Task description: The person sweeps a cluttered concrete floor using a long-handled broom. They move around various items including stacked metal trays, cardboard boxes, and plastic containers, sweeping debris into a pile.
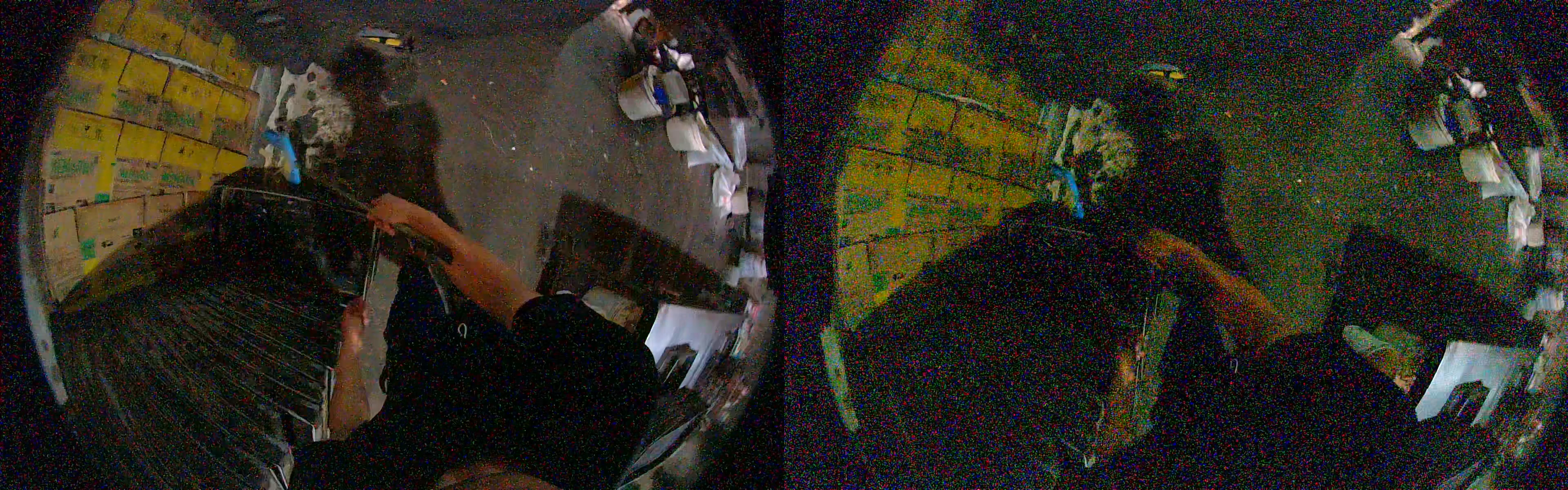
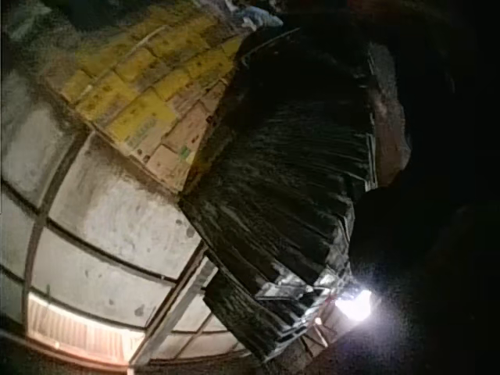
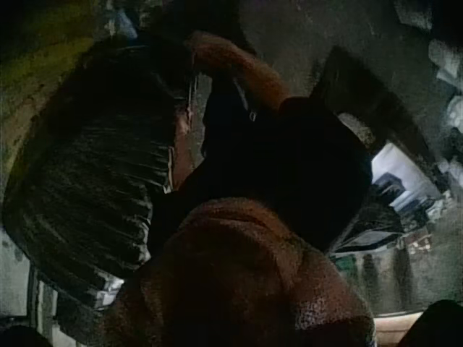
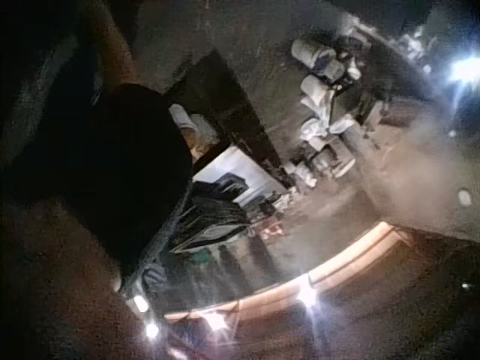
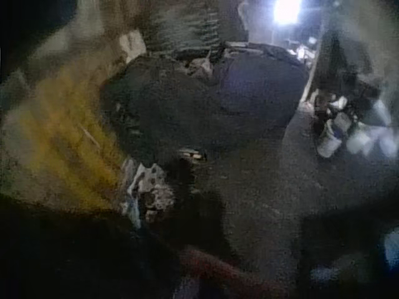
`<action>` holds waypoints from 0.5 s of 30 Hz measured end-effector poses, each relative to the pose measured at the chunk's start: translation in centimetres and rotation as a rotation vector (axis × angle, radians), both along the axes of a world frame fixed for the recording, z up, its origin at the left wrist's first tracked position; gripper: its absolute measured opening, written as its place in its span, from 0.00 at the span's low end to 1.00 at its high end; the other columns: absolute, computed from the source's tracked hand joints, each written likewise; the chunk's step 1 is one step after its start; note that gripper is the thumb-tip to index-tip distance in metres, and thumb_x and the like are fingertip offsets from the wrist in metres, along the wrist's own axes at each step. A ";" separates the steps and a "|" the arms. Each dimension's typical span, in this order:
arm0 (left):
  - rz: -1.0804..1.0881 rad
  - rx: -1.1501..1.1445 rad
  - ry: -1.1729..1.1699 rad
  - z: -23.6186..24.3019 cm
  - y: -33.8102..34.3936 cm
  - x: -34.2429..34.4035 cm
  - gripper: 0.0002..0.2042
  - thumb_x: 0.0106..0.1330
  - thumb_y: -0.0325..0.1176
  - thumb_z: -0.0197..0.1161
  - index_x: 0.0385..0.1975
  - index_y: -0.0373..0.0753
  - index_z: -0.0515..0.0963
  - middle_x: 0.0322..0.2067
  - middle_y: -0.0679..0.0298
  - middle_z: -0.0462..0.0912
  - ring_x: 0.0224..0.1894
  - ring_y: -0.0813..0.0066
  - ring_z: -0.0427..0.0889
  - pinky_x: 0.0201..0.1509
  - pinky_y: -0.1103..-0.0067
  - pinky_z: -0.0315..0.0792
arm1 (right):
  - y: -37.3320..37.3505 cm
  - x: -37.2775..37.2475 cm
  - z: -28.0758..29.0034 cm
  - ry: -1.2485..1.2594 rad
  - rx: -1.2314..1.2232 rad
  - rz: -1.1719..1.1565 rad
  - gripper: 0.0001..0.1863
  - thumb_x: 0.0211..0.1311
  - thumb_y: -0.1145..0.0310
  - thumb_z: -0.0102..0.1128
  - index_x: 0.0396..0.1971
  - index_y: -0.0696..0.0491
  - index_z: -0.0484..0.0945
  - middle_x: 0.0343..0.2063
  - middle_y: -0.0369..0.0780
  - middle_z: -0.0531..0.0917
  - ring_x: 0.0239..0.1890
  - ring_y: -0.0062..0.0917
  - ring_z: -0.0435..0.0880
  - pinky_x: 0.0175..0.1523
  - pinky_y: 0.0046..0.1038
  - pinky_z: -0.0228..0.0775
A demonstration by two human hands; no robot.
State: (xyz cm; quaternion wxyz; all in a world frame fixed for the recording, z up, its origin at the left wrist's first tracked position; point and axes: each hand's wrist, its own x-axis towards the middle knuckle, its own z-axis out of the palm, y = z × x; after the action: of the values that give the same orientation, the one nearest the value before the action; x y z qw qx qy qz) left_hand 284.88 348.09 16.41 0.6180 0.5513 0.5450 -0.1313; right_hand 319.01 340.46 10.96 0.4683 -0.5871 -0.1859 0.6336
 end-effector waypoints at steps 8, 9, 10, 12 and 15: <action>0.038 -0.088 0.163 -1.9 12.5 13.4 0.19 0.60 0.46 0.56 0.45 0.40 0.69 0.30 0.69 0.72 0.29 0.79 0.72 0.29 0.82 0.68 | -19.7 15.1 -3.0 0.524 -0.341 -0.485 0.15 0.54 0.61 0.55 0.15 0.54 0.69 0.10 0.34 0.70 0.09 0.21 0.67 0.15 0.28 0.58; 0.065 -0.130 0.159 -3.0 13.4 13.9 0.18 0.61 0.45 0.56 0.44 0.40 0.69 0.29 0.70 0.72 0.28 0.80 0.71 0.27 0.83 0.66 | -22.6 16.0 -2.4 0.533 -0.422 -0.529 0.15 0.54 0.62 0.56 0.15 0.54 0.69 0.10 0.34 0.70 0.09 0.21 0.67 0.15 0.27 0.57; 0.089 -0.172 0.155 -3.5 13.8 13.9 0.17 0.61 0.44 0.55 0.44 0.40 0.70 0.27 0.71 0.71 0.26 0.81 0.70 0.25 0.85 0.65 | -24.6 16.6 -1.7 0.491 -0.503 -0.544 0.14 0.55 0.62 0.56 0.15 0.54 0.69 0.10 0.34 0.70 0.09 0.21 0.66 0.14 0.27 0.57; 0.025 -0.228 0.185 -5.2 15.4 15.1 0.16 0.61 0.43 0.55 0.43 0.41 0.70 0.25 0.72 0.70 0.24 0.82 0.69 0.22 0.85 0.63 | -26.7 17.8 0.1 0.228 -0.611 -0.473 0.14 0.55 0.62 0.56 0.17 0.54 0.69 0.10 0.33 0.69 0.09 0.21 0.65 0.14 0.26 0.56; 0.007 -0.211 0.218 -7.1 17.5 17.9 0.14 0.61 0.42 0.55 0.42 0.41 0.70 0.25 0.71 0.70 0.24 0.81 0.69 0.21 0.84 0.62 | -24.7 19.2 2.3 0.108 -0.570 -0.543 0.11 0.56 0.62 0.55 0.22 0.54 0.71 0.10 0.33 0.70 0.10 0.20 0.66 0.14 0.24 0.56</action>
State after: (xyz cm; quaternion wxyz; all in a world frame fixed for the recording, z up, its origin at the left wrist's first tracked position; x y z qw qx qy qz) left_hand 302.77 365.54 9.29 0.6099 0.4638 0.5941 -0.2447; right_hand 338.19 315.80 13.26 0.4463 -0.6871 0.1841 0.5430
